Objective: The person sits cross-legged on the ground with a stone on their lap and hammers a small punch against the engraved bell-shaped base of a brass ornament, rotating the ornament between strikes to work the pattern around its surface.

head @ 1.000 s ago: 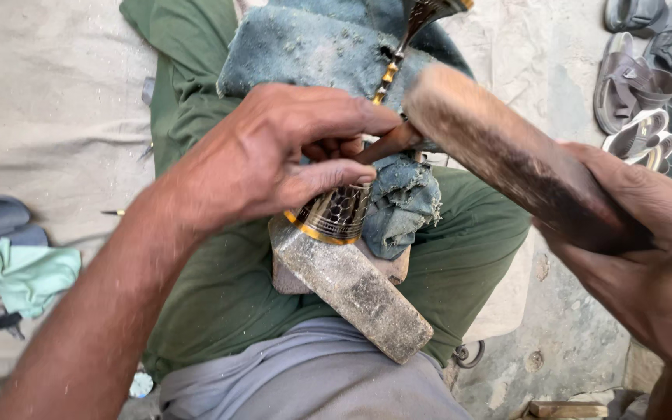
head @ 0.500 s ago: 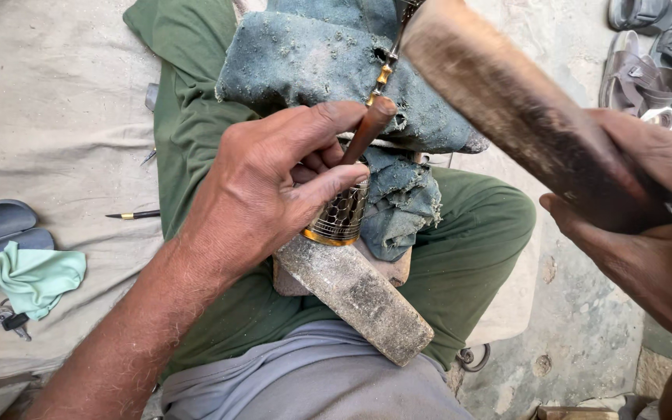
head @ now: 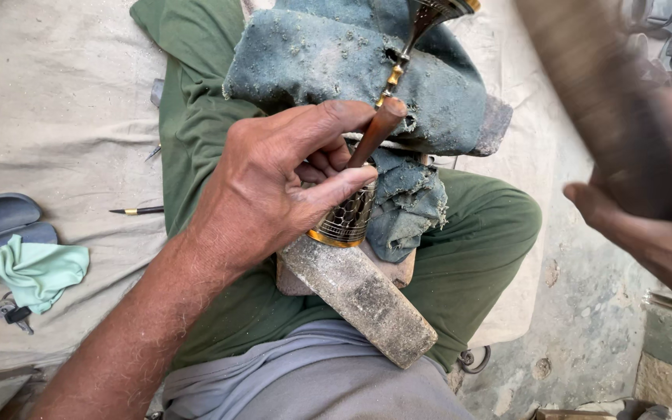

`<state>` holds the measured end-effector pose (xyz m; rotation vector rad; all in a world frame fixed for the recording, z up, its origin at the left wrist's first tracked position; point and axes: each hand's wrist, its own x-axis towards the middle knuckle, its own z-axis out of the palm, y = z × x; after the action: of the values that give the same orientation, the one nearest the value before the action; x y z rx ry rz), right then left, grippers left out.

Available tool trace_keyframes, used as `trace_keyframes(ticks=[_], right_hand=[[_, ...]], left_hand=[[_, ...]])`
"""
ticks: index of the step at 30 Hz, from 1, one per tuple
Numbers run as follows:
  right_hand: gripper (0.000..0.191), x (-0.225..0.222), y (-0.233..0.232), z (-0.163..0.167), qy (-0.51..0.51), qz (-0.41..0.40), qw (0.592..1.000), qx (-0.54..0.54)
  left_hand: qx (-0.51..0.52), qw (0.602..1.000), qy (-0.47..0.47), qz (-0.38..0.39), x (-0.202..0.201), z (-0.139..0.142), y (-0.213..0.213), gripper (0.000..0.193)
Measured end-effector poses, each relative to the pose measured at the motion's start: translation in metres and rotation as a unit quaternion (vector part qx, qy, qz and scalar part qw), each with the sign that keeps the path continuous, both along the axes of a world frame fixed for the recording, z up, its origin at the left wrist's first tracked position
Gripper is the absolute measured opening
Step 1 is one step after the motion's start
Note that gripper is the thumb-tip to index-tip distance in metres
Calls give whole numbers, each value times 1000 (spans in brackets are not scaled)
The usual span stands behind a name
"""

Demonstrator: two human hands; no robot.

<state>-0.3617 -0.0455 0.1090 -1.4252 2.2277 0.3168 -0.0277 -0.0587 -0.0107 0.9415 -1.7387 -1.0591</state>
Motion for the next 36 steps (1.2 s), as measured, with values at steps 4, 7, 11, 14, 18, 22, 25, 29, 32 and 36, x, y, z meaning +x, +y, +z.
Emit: trace_keyframes(ticks=[4, 7, 11, 14, 18, 22, 25, 29, 32, 36], right_hand=[[41, -2, 9, 5, -14, 227, 967, -112], [46, 10, 12, 16, -7, 260, 955, -141], [52, 34, 5, 21, -11, 303, 937, -176], [57, 40, 1, 24, 14, 302, 937, -173], [63, 34, 6, 26, -16, 361, 902, -236], [60, 29, 10, 25, -68, 320, 925, -193], [46, 31, 12, 26, -31, 236, 958, -157], [40, 37, 13, 28, -2, 278, 946, -166], [30, 40, 12, 30, 6, 248, 953, -174], [56, 43, 13, 34, -39, 308, 932, -186]], left_hand=[[-23, 1000, 2, -6, 1, 1, -1, 53], [-3, 1000, 6, -5, 1, 1, -1, 52], [-23, 1000, 13, 4, 1, 2, 0, 51], [-5, 1000, -8, 1, 0, 3, -1, 50], [-10, 1000, -3, -11, 1, 5, -2, 51], [-10, 1000, -4, -6, 1, 4, -4, 51], [-40, 999, -7, -15, 2, 3, -6, 52], [-17, 999, -7, -26, 3, 0, -6, 52], [-32, 999, 1, -34, 4, -1, -7, 54], [-19, 999, -6, -43, 5, -1, -8, 53]])
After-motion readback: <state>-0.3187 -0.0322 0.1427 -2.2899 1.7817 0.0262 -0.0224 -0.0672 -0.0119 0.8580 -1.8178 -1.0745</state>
